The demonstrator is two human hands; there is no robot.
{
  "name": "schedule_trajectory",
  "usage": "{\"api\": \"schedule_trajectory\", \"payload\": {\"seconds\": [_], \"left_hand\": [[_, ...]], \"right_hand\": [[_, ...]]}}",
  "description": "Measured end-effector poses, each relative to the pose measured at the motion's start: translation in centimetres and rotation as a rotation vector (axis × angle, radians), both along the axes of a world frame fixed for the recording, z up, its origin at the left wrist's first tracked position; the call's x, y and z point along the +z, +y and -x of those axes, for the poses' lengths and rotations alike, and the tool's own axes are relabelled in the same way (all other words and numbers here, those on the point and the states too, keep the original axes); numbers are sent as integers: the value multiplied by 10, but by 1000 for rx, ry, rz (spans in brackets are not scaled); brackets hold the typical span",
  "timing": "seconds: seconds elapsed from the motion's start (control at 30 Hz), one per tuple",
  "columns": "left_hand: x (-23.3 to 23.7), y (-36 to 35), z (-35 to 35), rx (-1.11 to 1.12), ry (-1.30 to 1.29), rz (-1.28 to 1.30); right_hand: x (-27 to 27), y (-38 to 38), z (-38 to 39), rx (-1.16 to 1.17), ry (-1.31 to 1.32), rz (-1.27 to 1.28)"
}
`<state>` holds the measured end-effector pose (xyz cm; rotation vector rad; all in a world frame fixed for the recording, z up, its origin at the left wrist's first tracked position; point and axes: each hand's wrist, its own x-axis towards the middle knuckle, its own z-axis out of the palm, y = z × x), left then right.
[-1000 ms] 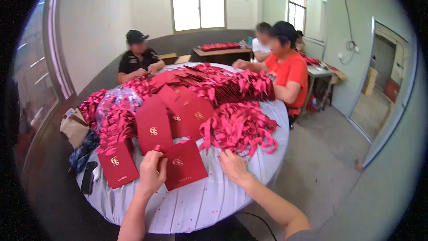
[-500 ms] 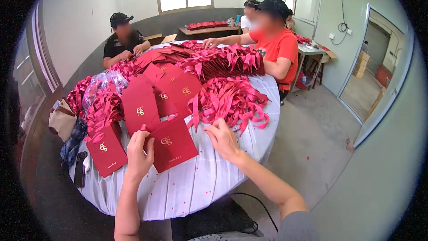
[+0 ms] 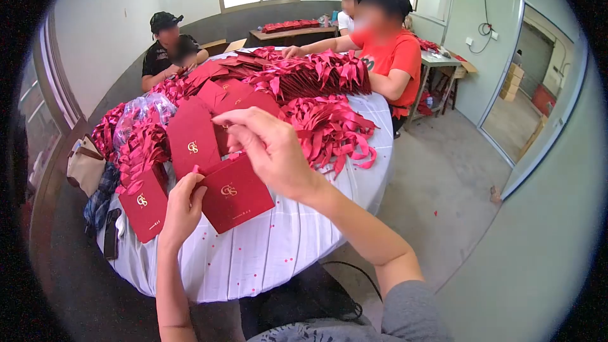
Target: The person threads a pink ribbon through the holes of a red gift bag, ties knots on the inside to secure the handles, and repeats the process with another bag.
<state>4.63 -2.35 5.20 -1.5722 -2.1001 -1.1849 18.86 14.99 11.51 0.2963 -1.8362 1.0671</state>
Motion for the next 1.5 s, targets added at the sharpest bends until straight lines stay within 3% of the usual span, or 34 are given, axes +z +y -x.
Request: {"api": "schedule_trajectory", "payload": {"seconds": [0.23,0.5,0.73,0.8,1.1,1.5], "left_hand": [[9,-9,-6,-61,-56,70],[1,-8,3,-124,-226,40],[-15,-5,14,-202,-680,67],[-16,-4,14,-324,-778,66],[-18,-6,13,-400,-818,42],[-14,-7,4,-407,-790,40]], "right_hand": [[-6,-36,-11,326,-172,208],[-75,-24,14,290,-399,601],[-89,-37,17,47,-413,505],[-86,-42,18,-1,-379,486],[-96,-46,25,-160,-312,204],[-95,-46,22,-184,-319,177]]}}
